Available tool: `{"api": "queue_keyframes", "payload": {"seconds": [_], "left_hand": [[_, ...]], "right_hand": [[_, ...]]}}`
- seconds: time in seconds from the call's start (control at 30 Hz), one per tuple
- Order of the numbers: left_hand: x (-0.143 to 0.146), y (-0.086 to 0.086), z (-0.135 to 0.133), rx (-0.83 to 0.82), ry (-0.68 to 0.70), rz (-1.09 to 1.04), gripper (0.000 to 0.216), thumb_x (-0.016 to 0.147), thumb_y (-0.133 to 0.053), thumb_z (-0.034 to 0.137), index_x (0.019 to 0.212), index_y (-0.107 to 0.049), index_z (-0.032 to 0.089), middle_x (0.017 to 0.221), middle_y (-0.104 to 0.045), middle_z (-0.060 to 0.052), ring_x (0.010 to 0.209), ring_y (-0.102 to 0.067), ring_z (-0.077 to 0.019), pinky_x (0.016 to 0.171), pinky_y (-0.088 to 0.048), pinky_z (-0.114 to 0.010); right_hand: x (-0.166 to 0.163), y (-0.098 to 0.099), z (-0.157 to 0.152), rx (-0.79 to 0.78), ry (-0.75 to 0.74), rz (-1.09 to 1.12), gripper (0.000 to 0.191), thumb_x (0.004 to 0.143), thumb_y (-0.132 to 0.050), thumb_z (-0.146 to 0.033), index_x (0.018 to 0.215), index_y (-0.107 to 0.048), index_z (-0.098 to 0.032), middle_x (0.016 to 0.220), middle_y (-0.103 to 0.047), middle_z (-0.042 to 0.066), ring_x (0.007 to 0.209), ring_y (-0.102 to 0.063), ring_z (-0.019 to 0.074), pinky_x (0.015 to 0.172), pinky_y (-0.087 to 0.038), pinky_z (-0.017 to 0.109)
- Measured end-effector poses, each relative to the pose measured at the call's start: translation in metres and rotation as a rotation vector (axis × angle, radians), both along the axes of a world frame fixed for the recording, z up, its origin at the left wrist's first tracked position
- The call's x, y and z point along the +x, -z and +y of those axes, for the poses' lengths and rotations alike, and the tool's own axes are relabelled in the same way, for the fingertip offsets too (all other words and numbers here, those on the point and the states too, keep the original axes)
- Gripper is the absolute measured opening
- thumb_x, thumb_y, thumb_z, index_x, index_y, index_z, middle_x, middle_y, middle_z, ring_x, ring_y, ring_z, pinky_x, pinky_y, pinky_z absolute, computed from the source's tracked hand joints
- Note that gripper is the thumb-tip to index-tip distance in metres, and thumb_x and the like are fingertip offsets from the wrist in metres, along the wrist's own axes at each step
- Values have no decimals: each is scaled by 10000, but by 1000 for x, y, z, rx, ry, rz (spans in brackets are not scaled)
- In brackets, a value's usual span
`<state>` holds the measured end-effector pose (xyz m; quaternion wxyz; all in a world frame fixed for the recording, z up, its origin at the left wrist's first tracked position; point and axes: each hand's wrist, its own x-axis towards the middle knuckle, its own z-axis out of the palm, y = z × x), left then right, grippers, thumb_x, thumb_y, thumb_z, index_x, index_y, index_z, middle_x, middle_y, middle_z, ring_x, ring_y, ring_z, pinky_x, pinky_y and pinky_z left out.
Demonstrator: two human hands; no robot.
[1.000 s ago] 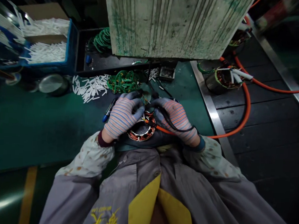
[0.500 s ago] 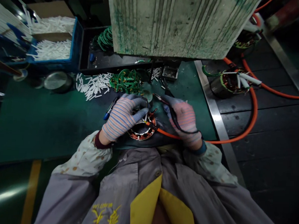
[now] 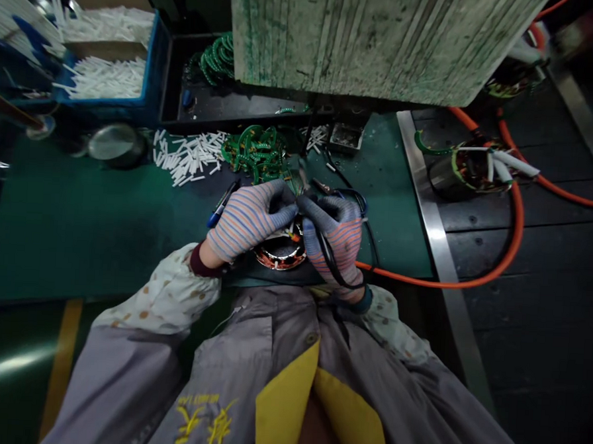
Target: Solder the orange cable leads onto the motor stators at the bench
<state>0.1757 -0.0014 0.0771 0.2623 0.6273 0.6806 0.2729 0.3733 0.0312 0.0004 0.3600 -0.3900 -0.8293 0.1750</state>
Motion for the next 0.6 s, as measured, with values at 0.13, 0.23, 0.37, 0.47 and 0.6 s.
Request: {"api": "queue_keyframes", "payload": {"seconds": [0.13,0.23,0.37,0.47,0.6], "left_hand": [[6,5,-4,51,-49,18,271,964,-645,490,939,-714,229,777,-728,9,705,-626,-195,692,-447,-324],[6,8,-8,65,-69,-9,284,963,-658,492,973,-743,221,831,-765,-5,753,-671,-207,727,-484,-325],[6,9,-10,59,-82,-90,344,980,-660,500,1096,-796,206,927,-824,-27,851,-740,-232,810,-541,-331],[7,9,-9,54,-95,-118,371,987,-657,520,1096,-807,199,935,-832,-33,867,-754,-239,819,-551,-332],[7,9,-8,35,-101,-72,346,982,-668,504,1089,-807,206,904,-828,-28,837,-750,-237,787,-539,-332]], "right_hand": [[-1,-9,8,-41,-12,4,478,1091,-537,-377,1521,-737,-311,1286,-655,143,1257,-610,360,1160,-538,582],[1,-11,7,-33,7,50,417,1110,-511,-353,1414,-791,-298,1271,-659,135,1246,-628,335,1150,-555,548],[2,-9,6,-5,22,63,391,1117,-505,-336,1379,-790,-284,1290,-644,136,1263,-629,329,1156,-555,535],[1,-7,8,9,24,-1,421,1104,-520,-342,1448,-762,-310,1291,-633,132,1254,-615,339,1154,-549,558],[-1,-4,6,100,46,19,417,1071,-539,-342,1396,-801,-344,1260,-628,121,1176,-613,338,1080,-575,558]]}}
